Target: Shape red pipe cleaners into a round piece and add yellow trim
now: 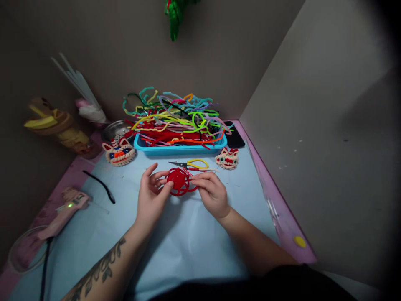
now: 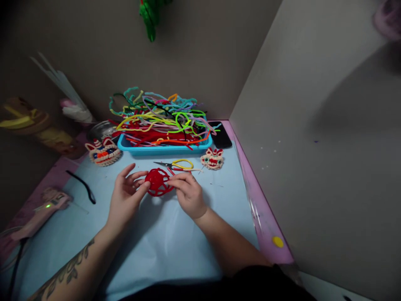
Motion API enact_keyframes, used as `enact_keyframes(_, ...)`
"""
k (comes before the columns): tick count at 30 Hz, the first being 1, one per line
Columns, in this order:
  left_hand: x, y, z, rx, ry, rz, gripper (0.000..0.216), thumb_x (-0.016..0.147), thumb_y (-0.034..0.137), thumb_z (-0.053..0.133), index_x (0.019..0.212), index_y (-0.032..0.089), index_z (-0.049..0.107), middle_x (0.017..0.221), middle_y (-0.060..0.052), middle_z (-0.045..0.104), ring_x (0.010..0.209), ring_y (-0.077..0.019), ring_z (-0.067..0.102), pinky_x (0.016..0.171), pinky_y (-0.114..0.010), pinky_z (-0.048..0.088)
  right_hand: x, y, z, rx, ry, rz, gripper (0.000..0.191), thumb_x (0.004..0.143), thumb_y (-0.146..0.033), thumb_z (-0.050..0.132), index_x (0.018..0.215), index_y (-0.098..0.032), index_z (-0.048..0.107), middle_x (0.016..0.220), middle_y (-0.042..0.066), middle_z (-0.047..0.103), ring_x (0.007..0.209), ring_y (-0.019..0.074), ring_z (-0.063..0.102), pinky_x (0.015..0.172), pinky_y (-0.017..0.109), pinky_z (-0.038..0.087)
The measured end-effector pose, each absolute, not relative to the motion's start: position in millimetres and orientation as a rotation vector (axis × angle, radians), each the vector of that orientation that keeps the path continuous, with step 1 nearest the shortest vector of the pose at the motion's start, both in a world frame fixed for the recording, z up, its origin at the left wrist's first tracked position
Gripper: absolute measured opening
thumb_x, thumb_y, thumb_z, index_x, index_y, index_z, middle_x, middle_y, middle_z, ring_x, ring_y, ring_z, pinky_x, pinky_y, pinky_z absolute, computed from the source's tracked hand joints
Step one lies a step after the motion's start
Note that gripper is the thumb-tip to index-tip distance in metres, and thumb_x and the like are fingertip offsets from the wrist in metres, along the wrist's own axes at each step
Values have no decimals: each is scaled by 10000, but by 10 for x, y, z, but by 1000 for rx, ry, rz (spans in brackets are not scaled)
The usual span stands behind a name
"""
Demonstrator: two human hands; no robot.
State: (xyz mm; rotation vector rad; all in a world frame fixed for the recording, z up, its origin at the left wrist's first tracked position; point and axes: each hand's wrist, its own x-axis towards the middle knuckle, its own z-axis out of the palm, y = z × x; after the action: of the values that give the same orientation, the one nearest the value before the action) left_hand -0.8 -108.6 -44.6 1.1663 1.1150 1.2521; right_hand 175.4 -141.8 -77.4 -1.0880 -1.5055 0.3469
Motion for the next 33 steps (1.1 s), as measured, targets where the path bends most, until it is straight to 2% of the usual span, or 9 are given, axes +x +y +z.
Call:
enact_keyframes(5, -20, -1063, -474, 1123, 1037, 1264, 645, 700, 229, 738, 1260, 232, 418, 1031, -48, 628, 818, -125, 619, 740, -267, 520, 1721, -1368, -745, -1136, -1317, 607, 264, 796, -89, 522, 832, -263, 718, 846, 22, 682, 827, 160, 644, 765, 322, 543)
enact_keyframes(10, -38, -1042, -485, 1015, 960, 1200, 654, 695, 220, 751, 1261, 247, 423, 1039, -38, 619, 766, -96, 607, 730, -251, 509, 1727, -1316, -780, -1193, -1145, 871, 142, 748, -157, 578, 780, -227, 696, 784, 11, 685, 746, 146, 635, 703, 284, 527)
enact_keyframes(17, -28, -1018, -455, 859, 940, 1144, 696, 634, 239, 803, 1238, 254, 457, 999, -23, 630, 657, -73, 589, 630, -211, 483, 1743, -1301, -766, -1114, -1108, 1017, 44, 735, -202, 628, 745, -216, 668, 765, 2, 680, 719, 136, 626, 681, 266, 505)
enact_keyframes(21, -9, -1021, -427, 785, 953, 1091, 703, 606, 248, 819, 1218, 246, 475, 1017, -31, 634, 710, -109, 622, 646, -240, 494, 1728, -1317, -750, -1121, -1092, 1070, 41, 740, -211, 627, 751, -212, 666, 768, 4, 681, 724, 136, 623, 693, 268, 498)
enact_keyframes(27, -15, -1001, -432, 801, 983, 1093, 693, 611, 238, 803, 1218, 234, 468, 982, -29, 644, 703, -120, 623, 621, -241, 477, 1829, -1317, -729, -1153, -1276, 885, 144, 781, -135, 555, 780, -223, 669, 805, 8, 668, 812, 153, 599, 792, 302, 458)
enact_keyframes(31, -22, -992, -436, 797, 1029, 1056, 688, 614, 218, 788, 1225, 218, 473, 992, -39, 648, 656, -104, 607, 548, -208, 429, 1866, -1301, -748, -1077, -1327, 974, 163, 788, -116, 526, 782, -217, 655, 802, 3, 650, 796, 147, 594, 783, 302, 458)
enact_keyframes(33, -19, -993, -446, 783, 1028, 1066, 673, 610, 209, 784, 1212, 214, 485, 994, -43, 651, 672, -114, 619, 578, -225, 449, 1841, -1305, -748, -1049, -1329, 1026, 169, 783, -109, 526, 777, -215, 657, 796, -1, 639, 782, 140, 593, 765, 293, 463)
